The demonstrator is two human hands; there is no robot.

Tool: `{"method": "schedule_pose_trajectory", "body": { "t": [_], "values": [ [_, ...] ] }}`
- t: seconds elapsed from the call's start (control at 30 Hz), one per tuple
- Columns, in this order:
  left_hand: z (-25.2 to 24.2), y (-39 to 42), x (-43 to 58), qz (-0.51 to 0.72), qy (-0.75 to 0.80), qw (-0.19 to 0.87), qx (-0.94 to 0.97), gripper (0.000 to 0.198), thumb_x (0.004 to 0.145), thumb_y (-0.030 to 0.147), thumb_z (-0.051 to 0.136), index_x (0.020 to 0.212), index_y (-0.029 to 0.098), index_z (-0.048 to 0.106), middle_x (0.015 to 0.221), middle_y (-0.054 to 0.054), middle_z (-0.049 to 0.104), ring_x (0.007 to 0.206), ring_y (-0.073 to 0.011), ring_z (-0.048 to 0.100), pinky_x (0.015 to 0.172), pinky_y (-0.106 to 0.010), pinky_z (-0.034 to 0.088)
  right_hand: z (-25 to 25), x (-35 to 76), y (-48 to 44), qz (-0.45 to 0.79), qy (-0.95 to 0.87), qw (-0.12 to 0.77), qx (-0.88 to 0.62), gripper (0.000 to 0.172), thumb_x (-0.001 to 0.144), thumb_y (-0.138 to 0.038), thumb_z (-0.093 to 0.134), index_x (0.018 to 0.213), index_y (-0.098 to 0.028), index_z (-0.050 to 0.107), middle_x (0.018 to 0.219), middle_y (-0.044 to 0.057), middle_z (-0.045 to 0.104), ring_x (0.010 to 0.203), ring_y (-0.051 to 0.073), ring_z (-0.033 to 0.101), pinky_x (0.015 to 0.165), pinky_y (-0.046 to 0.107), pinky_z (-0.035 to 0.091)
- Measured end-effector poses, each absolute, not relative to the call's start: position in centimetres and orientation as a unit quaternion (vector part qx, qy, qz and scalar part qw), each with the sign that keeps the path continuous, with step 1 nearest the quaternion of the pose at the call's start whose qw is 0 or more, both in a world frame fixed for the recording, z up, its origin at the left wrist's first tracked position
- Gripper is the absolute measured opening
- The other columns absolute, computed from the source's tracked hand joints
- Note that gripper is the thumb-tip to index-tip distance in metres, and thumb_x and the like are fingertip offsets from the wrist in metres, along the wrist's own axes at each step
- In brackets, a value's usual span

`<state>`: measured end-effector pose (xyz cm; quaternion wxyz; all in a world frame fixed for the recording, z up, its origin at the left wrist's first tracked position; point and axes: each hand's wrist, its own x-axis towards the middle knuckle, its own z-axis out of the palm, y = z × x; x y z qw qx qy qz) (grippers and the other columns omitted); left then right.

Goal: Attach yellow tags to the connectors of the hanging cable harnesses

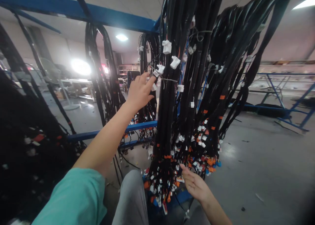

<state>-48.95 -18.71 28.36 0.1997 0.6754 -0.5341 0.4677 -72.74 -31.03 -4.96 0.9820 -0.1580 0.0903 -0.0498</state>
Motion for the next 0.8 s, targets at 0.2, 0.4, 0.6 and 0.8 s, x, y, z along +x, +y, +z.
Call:
{"method": "schedule_pose_trajectory", "body": {
  "t": [0.2, 0.4, 0.6, 0.8],
  "values": [
    [28.6, -19.9, -49.3, 0.475, -0.526, 0.239, 0.664, 0.019, 0.080, 0.024, 0.058, 0.099, 0.022, 0.060, 0.108, -0.009, 0.054, 0.096, -0.0246, 0.055, 0.079, -0.039, 0.047, -8.3, -75.3, -30.9, -0.061, 0.108, 0.982, -0.144, 0.020, 0.076, -0.003, 0.063, 0.086, -0.015, 0.052, 0.056, -0.010, 0.045, 0.037, -0.002, 0.035, 0.033, 0.008, 0.021],
    [30.1, -19.2, -49.5, 0.445, -0.621, 0.314, 0.564, 0.029, 0.080, 0.036, 0.061, 0.105, 0.023, 0.057, 0.115, -0.009, 0.047, 0.111, -0.0238, 0.048, 0.087, -0.037, 0.047, -8.6, -75.6, -30.5, -0.065, 0.112, 0.978, -0.166, 0.038, 0.065, -0.018, 0.079, 0.070, -0.016, 0.041, 0.048, -0.013, 0.034, 0.035, -0.002, 0.030, 0.032, 0.008, 0.020],
    [30.8, -18.6, -50.2, 0.415, -0.641, 0.288, 0.578, 0.033, 0.084, 0.034, 0.055, 0.116, 0.027, 0.052, 0.120, -0.003, 0.056, 0.116, -0.0213, 0.049, 0.099, -0.038, 0.040, -3.4, -73.8, -30.6, -0.122, 0.194, 0.956, -0.184, 0.038, 0.066, -0.013, 0.077, 0.075, -0.018, 0.040, 0.051, -0.012, 0.043, 0.033, -0.001, 0.031, 0.030, 0.009, 0.017],
    [31.0, -18.8, -51.0, 0.411, -0.620, 0.294, 0.600, 0.029, 0.080, 0.026, 0.054, 0.109, 0.025, 0.053, 0.107, -0.003, 0.062, 0.099, -0.0207, 0.058, 0.089, -0.034, 0.043, 8.3, -71.5, -30.8, -0.163, 0.098, 0.943, -0.272, 0.021, 0.078, -0.018, 0.067, 0.077, -0.018, 0.045, 0.054, -0.010, 0.042, 0.035, 0.000, 0.032, 0.030, 0.009, 0.021]
  ]
}}
